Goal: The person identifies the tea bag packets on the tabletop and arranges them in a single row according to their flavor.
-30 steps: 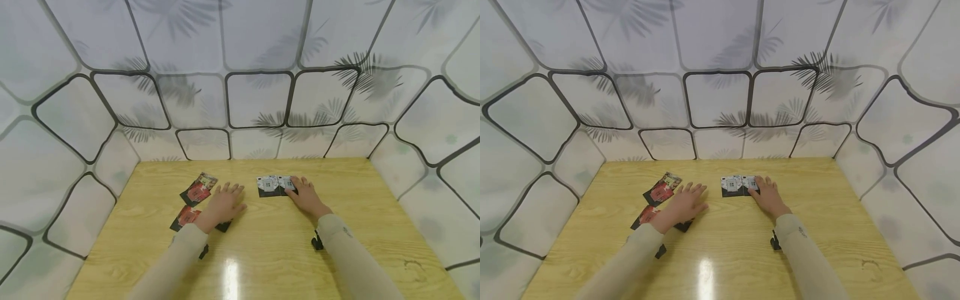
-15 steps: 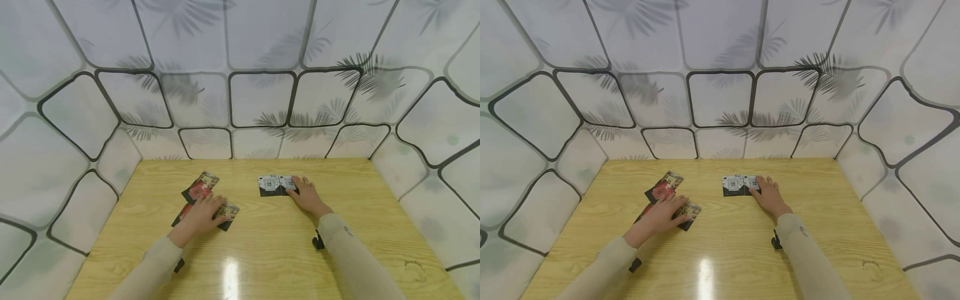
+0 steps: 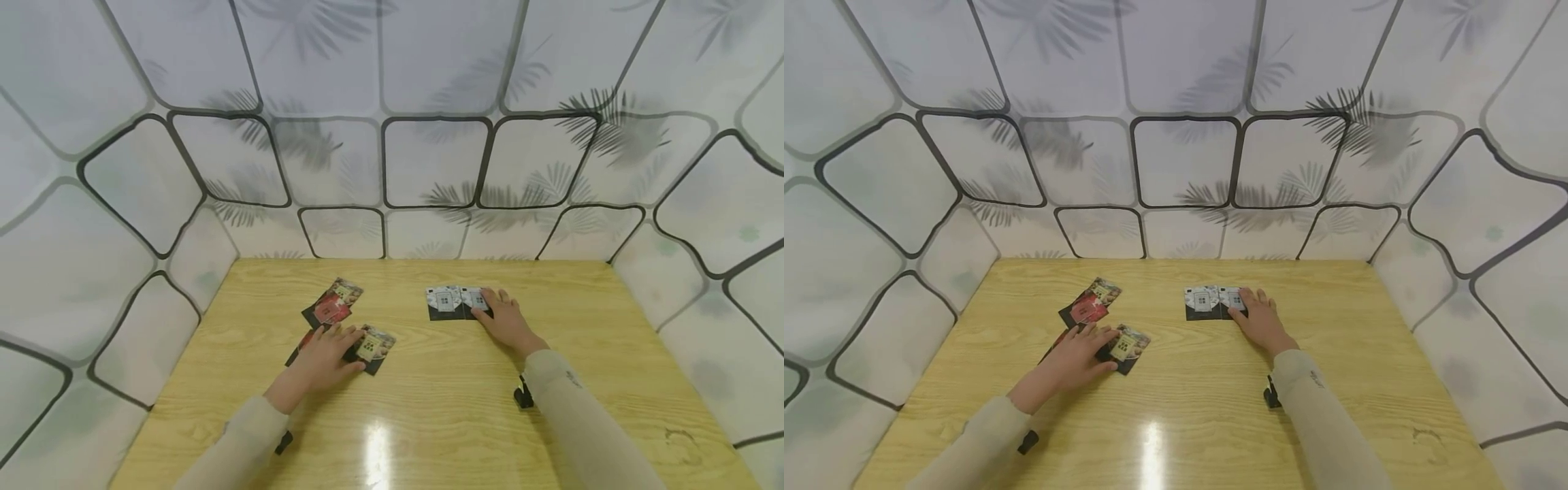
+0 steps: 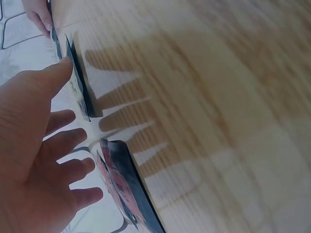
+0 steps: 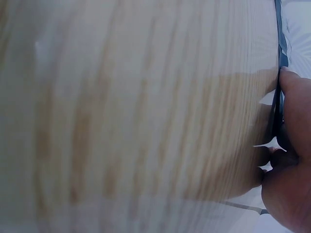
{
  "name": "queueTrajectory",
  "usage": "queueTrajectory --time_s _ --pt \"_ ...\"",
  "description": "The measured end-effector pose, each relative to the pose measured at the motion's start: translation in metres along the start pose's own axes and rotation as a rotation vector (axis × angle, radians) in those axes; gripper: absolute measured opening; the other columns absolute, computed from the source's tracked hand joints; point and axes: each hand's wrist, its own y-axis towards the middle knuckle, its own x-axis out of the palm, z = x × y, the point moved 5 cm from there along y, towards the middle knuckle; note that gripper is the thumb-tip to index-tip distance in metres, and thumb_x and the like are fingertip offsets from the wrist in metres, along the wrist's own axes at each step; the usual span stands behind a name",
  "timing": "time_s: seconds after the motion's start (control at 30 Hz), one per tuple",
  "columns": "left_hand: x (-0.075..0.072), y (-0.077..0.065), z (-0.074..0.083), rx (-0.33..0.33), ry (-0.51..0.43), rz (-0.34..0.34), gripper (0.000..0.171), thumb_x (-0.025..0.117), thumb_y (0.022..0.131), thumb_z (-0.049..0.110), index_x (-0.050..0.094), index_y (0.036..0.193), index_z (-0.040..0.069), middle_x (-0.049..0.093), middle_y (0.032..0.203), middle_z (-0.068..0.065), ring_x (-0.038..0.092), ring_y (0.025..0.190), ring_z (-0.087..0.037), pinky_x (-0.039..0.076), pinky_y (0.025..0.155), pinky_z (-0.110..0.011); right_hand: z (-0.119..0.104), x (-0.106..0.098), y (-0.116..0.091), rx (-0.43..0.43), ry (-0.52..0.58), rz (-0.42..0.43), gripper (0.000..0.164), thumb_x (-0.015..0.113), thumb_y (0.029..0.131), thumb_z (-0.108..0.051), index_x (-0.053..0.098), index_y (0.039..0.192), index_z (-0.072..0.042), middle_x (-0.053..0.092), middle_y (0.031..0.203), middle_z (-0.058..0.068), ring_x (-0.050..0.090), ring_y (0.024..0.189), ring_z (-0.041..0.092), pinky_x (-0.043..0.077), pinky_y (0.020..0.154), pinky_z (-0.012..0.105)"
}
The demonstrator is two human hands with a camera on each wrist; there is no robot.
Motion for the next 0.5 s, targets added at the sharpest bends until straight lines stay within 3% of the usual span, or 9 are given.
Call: queueTrajectory --time_s 0.2,0.5 --pt "0.0032 0.0026 0.0010 -0.027 0.039 -0.014 0.070 0.062 0.105 0.049 0.045 0.161 0.012 0.051 0.161 -0.016 0.036 0.154 -0.049 0.028 0.124 -0.069 0.0003 -0.0002 -0.0010 0.005 -0.002 -0.006 0.071 0.047 0.113 -0.041 0.024 0.167 0.001 0.021 0.172 0.029 0.005 0.160 0.054 0.002 0.128 0.071" --pt "0.0072 0.0074 0.0077 0.005 0.088 0.018 0.063 0.059 0.107 0.047 0.047 0.161 0.017 0.052 0.160 -0.017 0.042 0.150 -0.052 0.033 0.121 -0.071 -0.0011 -0.0013 -0.0009 -0.005 -0.010 0.011 0.070 0.047 0.114 -0.039 0.025 0.166 0.002 0.022 0.171 0.030 0.006 0.160 0.055 0.003 0.128 0.071"
